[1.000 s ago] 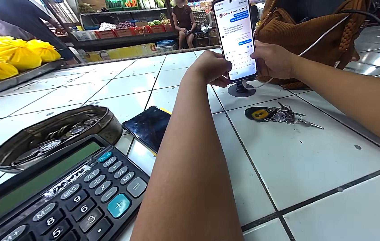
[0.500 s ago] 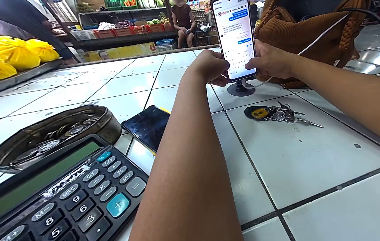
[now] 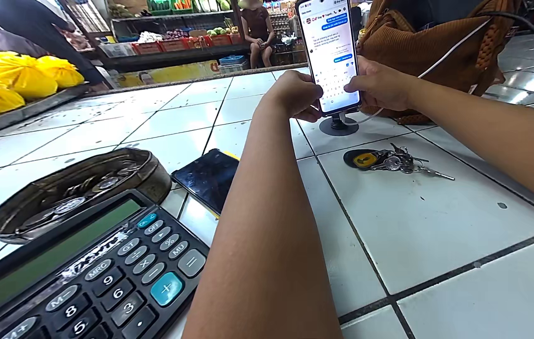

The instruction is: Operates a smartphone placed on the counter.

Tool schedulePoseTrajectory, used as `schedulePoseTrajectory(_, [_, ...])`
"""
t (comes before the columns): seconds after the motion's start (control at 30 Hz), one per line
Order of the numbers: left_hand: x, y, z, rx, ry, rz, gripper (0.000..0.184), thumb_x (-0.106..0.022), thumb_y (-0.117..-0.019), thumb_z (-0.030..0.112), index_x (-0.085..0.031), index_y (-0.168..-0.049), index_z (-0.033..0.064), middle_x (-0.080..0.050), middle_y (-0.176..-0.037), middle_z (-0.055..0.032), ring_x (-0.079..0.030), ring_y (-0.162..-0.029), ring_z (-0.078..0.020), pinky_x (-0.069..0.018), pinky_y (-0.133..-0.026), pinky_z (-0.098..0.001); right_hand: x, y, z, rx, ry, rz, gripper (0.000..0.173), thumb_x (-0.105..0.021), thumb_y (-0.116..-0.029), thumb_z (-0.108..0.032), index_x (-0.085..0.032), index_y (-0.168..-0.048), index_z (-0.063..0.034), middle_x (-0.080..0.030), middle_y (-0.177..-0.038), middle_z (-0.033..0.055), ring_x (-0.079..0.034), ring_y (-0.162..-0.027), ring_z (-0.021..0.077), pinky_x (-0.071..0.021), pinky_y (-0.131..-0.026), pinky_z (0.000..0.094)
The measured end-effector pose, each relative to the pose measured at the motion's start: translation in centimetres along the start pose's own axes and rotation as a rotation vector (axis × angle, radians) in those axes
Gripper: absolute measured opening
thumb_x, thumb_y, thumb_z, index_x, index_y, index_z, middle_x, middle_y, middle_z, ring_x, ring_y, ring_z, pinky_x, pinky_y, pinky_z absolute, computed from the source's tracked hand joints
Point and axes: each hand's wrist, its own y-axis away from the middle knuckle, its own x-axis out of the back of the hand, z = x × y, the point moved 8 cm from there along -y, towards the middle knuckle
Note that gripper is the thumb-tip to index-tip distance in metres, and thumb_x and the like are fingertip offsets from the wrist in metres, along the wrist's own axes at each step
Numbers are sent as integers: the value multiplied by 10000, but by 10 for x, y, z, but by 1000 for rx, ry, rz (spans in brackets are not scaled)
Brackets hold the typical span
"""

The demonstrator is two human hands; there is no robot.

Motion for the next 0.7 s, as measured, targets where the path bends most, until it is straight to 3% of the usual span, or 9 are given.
schedulePoseTrajectory(0.1, [0, 0, 0, 13, 11, 2, 204, -515, -1059, 102, -590, -1233, 28, -653, -879, -85, -685, -682, -116, -590, -644, -240, -1, 1, -1, -15, -5, 13, 425, -393, -1065, -49, -324, -1474, -140, -620, -1172, 77, -691, -963, 130, -593, -815, 279])
schedulePoseTrajectory(0.27, [0, 0, 0, 13, 10, 3, 203, -516, -1056, 98, -588, -1231, 25, -652, -879, -85, -684, -682, -116, -589, -647, -240, 0, 0, 0, 30, 38, -3, 569, -512, -982, 72, -309, -1477, -120, -613, -1238, 83, -685, -1014, 126, -593, -840, 277])
schedulePoseTrajectory(0.43, [0, 0, 0, 14, 9, 3, 212, -522, -1055, 98, -588, -1242, 25, -651, -879, -84, -682, -681, -112, -587, -644, -238, 0, 0, 0, -8, -2, 12, 445, -429, -1054, -33, -319, -1472, -136, -618, -1183, 74, -688, -982, 127, -592, -828, 278])
schedulePoseTrajectory(0.7, [0, 0, 0, 15, -8, 5, 230, -515, -1053, 103, -596, -1257, 32, -656, -909, -93, -685, -703, -122, -588, -654, -248, -1, 1, -1, -5, -65, -23, 386, -332, -1059, -49, -335, -1432, -148, -622, -1154, 57, -693, -951, 112, -596, -806, 268])
